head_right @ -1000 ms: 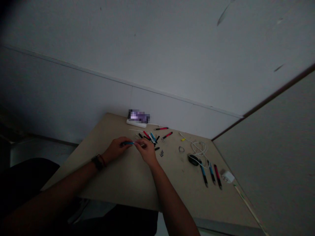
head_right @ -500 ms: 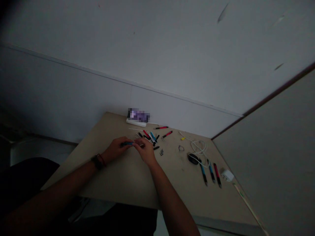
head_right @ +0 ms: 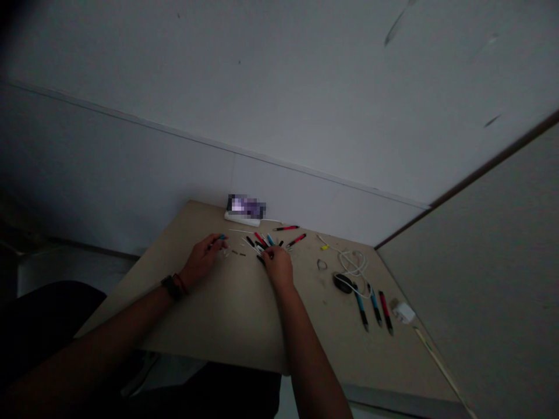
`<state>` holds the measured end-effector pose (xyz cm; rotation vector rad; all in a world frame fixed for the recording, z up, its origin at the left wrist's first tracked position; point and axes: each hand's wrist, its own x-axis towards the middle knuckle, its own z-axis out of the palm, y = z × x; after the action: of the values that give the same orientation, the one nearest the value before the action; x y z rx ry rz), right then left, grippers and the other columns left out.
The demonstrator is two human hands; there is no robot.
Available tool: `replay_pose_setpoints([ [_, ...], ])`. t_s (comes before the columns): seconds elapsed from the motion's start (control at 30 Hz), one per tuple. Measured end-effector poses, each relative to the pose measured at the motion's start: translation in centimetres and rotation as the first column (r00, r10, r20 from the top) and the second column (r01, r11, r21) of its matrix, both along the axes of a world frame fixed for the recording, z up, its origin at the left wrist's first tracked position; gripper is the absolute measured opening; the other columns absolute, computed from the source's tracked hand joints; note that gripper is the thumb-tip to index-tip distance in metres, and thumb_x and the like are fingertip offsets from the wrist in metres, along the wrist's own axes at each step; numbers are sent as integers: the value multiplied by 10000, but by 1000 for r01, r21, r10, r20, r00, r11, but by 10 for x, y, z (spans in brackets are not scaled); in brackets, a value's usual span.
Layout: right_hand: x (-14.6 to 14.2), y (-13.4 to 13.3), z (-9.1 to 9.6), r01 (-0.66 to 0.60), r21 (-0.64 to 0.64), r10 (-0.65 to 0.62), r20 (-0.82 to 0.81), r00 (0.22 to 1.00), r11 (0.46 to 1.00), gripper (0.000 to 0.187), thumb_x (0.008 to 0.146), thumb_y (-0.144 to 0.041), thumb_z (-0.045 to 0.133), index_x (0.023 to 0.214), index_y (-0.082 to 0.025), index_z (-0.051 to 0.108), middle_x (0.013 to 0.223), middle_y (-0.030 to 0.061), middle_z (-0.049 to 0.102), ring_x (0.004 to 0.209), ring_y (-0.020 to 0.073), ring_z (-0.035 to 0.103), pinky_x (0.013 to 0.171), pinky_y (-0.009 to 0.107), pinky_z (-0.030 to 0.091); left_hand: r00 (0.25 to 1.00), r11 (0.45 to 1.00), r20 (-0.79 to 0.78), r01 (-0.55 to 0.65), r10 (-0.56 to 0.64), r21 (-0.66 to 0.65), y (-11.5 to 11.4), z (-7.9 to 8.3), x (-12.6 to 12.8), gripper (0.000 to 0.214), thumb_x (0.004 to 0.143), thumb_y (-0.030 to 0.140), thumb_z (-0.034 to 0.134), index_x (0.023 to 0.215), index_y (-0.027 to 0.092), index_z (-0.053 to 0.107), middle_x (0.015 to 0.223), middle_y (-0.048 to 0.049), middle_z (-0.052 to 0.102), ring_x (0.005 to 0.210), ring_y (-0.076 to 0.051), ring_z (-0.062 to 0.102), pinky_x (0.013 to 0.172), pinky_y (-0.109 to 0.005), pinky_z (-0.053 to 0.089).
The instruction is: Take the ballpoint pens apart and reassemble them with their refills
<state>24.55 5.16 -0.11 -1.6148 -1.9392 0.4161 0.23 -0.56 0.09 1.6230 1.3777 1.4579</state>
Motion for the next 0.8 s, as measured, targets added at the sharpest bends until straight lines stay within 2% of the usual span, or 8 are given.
replay_pose_setpoints([
  [0.13,2,-2,3,72,-73,-63,126,990,995,164,834,-282,648,869,-183,774,893,123,761,822,252,690,739,329,481,998,1000,51,-23,22,1,1,-1,-1,366,991,427,445,1152,172,652,948,-72,726,865,-193,663,776,-308,513],
  [0.43,-1,-8,17,142,-196,-84,274,958,970,188,871,-304,637,937,-219,791,952,103,770,912,253,706,773,309,486,1000,999,7,14,-14,-35,0,-1,1,358,975,439,475,1115,177,674,954,-73,737,874,-209,678,754,-307,502],
  [0.63,-2,-10,22,118,-251,-37,307,951,961,199,890,-365,644,935,-239,790,990,89,770,947,254,704,778,298,487,999,998,0,32,-32,-49,0,-1,2,354,966,444,490,1103,177,678,951,-69,741,864,-209,681,744,-304,501],
  [0.8,-3,-10,23,147,-273,-49,335,941,951,191,896,-336,639,988,-245,780,1029,90,764,998,252,695,822,296,486,999,998,-6,34,-34,-53,0,-2,1,364,963,451,491,1114,177,677,954,-66,741,873,-208,680,742,-300,496],
])
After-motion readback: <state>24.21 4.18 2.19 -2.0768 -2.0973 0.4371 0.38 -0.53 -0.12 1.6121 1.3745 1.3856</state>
